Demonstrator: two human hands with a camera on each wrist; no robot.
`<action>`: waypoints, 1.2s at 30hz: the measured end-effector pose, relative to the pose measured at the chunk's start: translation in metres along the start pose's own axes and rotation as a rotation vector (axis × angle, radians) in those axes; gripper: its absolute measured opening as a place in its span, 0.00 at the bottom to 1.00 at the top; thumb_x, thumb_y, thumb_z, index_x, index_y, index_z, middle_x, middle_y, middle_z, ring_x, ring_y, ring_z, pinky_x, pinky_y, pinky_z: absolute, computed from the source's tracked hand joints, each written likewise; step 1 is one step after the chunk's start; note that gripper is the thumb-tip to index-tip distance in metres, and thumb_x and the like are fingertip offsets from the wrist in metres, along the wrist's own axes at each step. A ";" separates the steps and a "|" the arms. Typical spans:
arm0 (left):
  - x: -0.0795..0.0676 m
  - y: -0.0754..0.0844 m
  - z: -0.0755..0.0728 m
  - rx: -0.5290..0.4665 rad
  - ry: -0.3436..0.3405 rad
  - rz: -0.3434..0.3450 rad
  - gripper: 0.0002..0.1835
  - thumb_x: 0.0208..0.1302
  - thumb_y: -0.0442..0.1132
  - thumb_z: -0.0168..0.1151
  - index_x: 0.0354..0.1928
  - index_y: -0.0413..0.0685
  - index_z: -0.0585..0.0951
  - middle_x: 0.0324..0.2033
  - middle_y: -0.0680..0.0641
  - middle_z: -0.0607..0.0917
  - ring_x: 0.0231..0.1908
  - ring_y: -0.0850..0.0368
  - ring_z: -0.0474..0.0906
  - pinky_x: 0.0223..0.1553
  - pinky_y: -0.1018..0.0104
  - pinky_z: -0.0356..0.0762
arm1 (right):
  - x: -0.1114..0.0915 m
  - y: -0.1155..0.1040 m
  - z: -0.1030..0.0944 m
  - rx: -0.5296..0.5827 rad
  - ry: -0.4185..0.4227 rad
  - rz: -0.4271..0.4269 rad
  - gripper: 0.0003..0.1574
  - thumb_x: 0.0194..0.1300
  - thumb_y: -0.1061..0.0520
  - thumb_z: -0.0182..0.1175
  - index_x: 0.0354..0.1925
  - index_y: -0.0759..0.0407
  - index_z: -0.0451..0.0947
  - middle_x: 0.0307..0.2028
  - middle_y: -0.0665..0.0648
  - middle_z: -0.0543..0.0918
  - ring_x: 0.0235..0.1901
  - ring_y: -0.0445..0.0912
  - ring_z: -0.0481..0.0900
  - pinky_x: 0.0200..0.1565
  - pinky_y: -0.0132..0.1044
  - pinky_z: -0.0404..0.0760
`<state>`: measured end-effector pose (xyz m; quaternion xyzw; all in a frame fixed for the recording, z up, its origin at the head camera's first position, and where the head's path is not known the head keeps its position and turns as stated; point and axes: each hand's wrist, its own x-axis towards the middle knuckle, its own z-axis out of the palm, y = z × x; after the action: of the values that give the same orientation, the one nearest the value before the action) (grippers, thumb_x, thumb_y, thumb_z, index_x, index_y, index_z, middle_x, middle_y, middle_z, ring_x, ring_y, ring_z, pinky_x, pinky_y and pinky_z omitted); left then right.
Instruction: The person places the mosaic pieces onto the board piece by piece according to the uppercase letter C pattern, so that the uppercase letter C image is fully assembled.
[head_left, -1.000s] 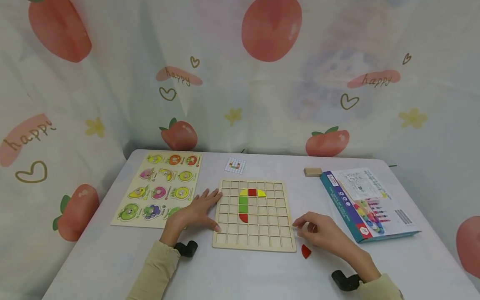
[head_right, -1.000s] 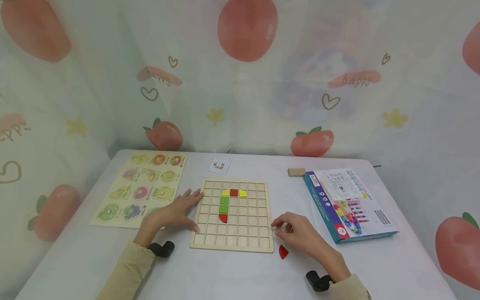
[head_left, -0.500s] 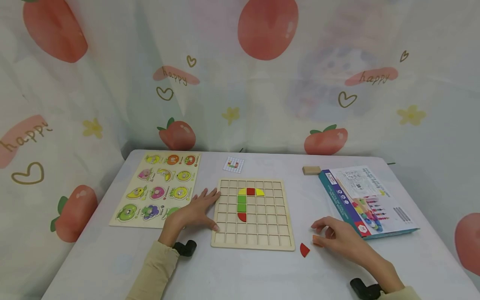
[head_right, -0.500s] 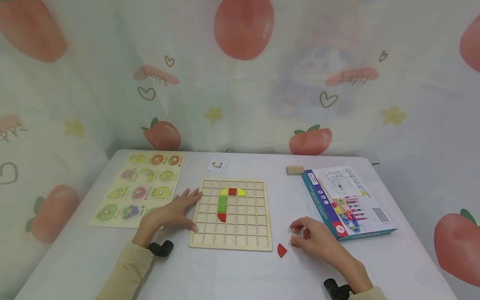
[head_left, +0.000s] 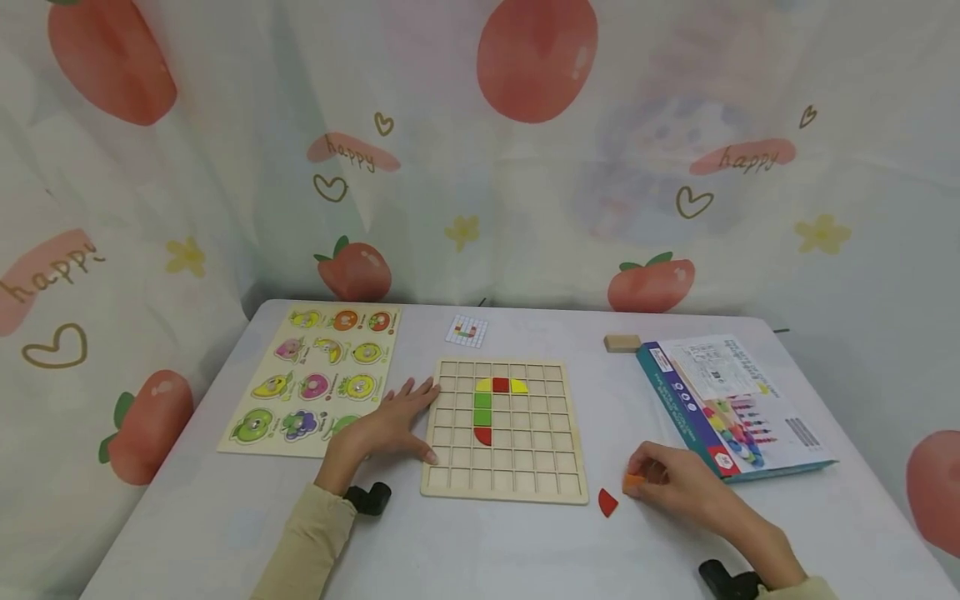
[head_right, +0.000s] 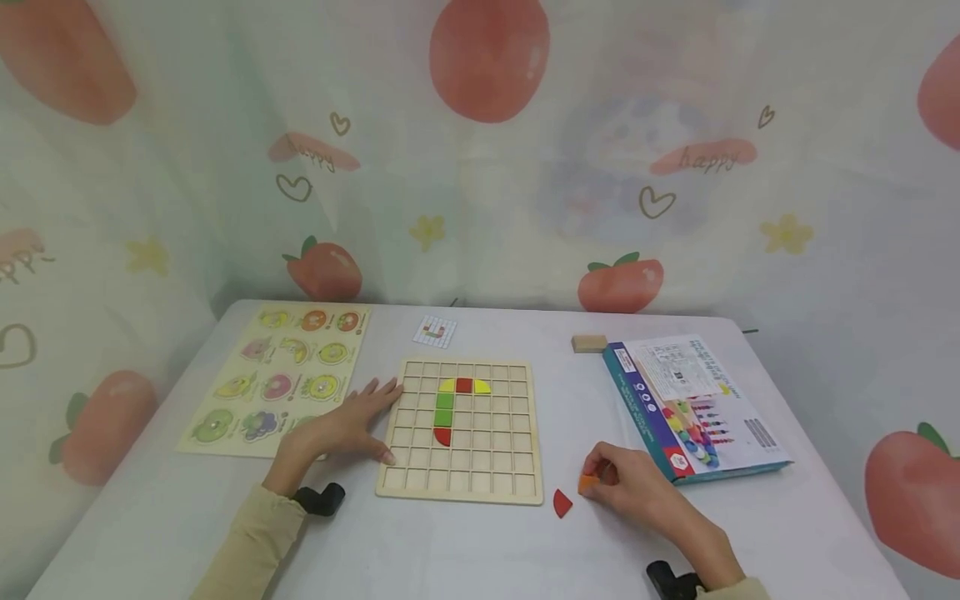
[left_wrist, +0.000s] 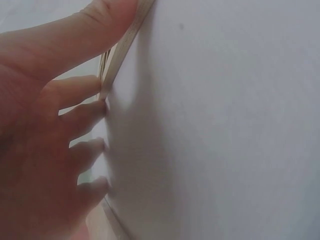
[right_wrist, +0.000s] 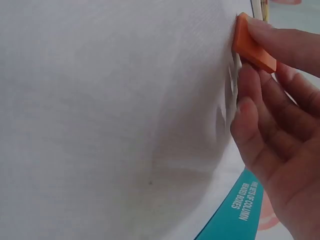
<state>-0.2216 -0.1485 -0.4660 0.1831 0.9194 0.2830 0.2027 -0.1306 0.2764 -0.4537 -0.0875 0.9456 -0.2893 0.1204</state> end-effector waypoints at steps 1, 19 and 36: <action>0.000 0.000 0.000 0.002 0.001 -0.003 0.60 0.48 0.46 0.84 0.81 0.46 0.58 0.82 0.45 0.52 0.82 0.41 0.36 0.82 0.42 0.33 | 0.000 -0.001 0.000 0.004 0.002 -0.006 0.13 0.61 0.51 0.74 0.40 0.52 0.81 0.32 0.46 0.82 0.33 0.41 0.75 0.35 0.26 0.78; -0.001 0.000 0.000 -0.008 0.004 0.010 0.61 0.48 0.46 0.84 0.81 0.45 0.58 0.82 0.44 0.52 0.82 0.40 0.37 0.82 0.41 0.33 | 0.025 -0.033 0.008 0.138 0.036 -0.064 0.10 0.67 0.57 0.69 0.47 0.54 0.84 0.40 0.49 0.87 0.36 0.42 0.83 0.40 0.24 0.84; 0.000 -0.001 -0.001 -0.019 -0.005 0.005 0.60 0.48 0.46 0.84 0.81 0.46 0.58 0.82 0.45 0.51 0.82 0.42 0.36 0.82 0.42 0.32 | 0.060 -0.072 0.025 0.183 0.035 -0.166 0.18 0.66 0.61 0.69 0.55 0.59 0.85 0.50 0.56 0.88 0.44 0.45 0.85 0.50 0.38 0.89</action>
<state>-0.2223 -0.1495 -0.4660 0.1843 0.9157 0.2916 0.2061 -0.1740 0.1899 -0.4436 -0.1490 0.9067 -0.3848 0.0871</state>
